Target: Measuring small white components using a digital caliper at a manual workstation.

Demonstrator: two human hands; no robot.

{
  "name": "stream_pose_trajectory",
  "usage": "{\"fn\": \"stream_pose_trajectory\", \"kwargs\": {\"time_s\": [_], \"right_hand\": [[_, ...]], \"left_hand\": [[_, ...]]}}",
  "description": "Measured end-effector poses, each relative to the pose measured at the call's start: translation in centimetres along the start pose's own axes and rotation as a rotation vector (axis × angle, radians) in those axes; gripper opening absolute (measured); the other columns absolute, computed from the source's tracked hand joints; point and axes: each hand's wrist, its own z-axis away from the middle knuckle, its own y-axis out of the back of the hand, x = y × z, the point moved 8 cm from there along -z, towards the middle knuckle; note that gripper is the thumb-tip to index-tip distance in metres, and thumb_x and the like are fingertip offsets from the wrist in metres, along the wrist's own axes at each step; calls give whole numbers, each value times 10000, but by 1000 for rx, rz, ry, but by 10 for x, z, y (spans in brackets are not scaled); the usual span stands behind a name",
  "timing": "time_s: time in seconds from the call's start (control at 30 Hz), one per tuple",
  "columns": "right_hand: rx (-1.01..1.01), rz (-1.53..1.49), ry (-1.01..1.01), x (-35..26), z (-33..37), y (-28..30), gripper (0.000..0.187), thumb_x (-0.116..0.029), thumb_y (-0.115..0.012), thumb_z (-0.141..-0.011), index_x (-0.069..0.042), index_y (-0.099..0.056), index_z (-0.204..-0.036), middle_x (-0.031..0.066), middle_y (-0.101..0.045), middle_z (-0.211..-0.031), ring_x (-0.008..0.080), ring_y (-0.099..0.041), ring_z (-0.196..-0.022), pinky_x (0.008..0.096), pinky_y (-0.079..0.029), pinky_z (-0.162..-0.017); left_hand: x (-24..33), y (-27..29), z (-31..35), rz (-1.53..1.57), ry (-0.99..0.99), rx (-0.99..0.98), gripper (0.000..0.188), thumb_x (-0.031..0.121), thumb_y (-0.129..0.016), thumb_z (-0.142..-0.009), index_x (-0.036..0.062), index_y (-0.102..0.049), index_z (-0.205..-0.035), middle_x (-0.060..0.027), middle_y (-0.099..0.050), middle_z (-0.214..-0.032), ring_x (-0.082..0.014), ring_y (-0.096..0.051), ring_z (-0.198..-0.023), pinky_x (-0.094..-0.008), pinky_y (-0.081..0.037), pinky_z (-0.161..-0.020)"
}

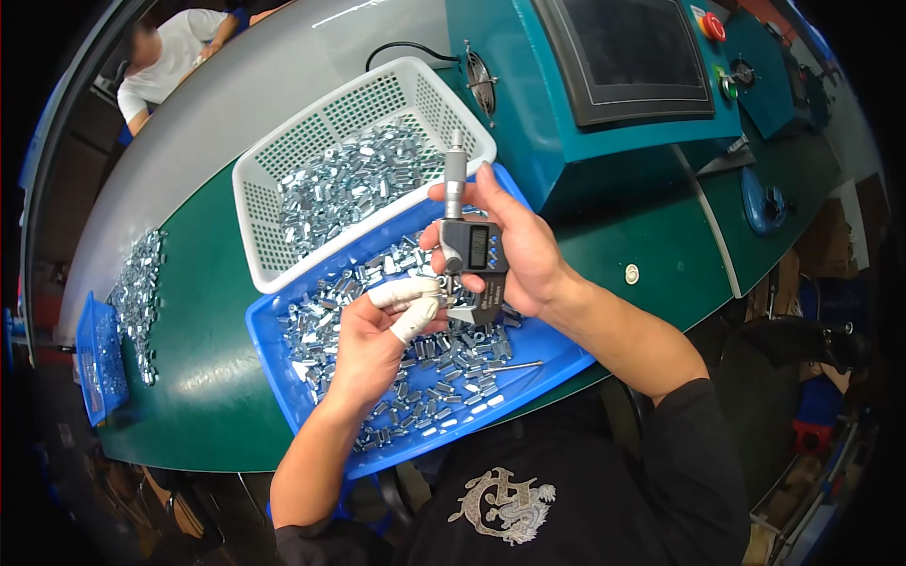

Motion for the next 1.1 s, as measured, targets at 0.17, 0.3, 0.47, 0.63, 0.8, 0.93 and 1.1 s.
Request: {"fn": "stream_pose_trajectory", "kwargs": {"time_s": [0.17, 0.3, 0.47, 0.63, 0.8, 0.93, 1.1], "right_hand": [[-37, -15, 0, 2, -1, 1, 545, -484, -260, -988, -63, -410, -1300, 148, -612, -924, 164, -636, -738, 214, -445, -423], [-49, -44, 15, 1, 0, 1, 504, -434, -298, -997, -57, -395, -1316, 146, -612, -928, 153, -637, -734, 211, -449, -423], [-48, -28, -5, 2, -1, -1, 455, -399, -334, -998, -49, -426, -1273, 143, -616, -911, 150, -640, -723, 203, -446, -414], [-29, -17, 0, 1, -1, 0, 375, -385, -368, -993, -61, -474, -1148, 145, -622, -902, 148, -646, -720, 205, -446, -407], [-27, -20, 4, 2, -2, 0, 328, -385, -411, -981, -77, -483, -1069, 141, -626, -890, 148, -647, -702, 204, -439, -393], [-11, -15, 5, 3, -2, 1, 319, -392, -437, -972, -83, -481, -1037, 137, -628, -872, 149, -646, -681, 203, -431, -381], [-10, -14, 6, 2, -2, 1, 335, -398, -426, -974, -77, -476, -1055, 141, -627, -874, 150, -646, -686, 205, -433, -381]], "left_hand": [[1, -1, -1, -13, 8, -4, 227, 89, -626, -870, -20, -619, -1069, -121, -666, -966, -187, -661, -835, -308, -559, -764], [0, -4, -1, 3, 7, -56, 223, 65, -619, -873, -23, -613, -1077, -127, -664, -978, -195, -664, -835, -305, -559, -762], [0, -5, -1, 18, 1, -63, 220, 33, -604, -879, -33, -600, -1089, -131, -659, -987, -199, -664, -844, -307, -561, -762], [2, -7, 0, 21, -13, -69, 230, 27, -598, -882, -40, -588, -1102, -135, -655, -994, -196, -663, -844, -300, -561, -763], [1, -6, 0, 10, 5, -58, 231, 38, -600, -884, -40, -588, -1101, -130, -652, -996, -191, -661, -845, -296, -560, -768], [0, -7, 0, 20, 10, -65, 228, 45, -601, -886, -37, -590, -1098, -122, -652, -997, -186, -658, -846, -293, -560, -768], [1, -7, 0, 13, 14, -63, 227, 45, -601, -886, -35, -591, -1098, -118, -654, -993, -183, -657, -848, -293, -558, -768]]}}
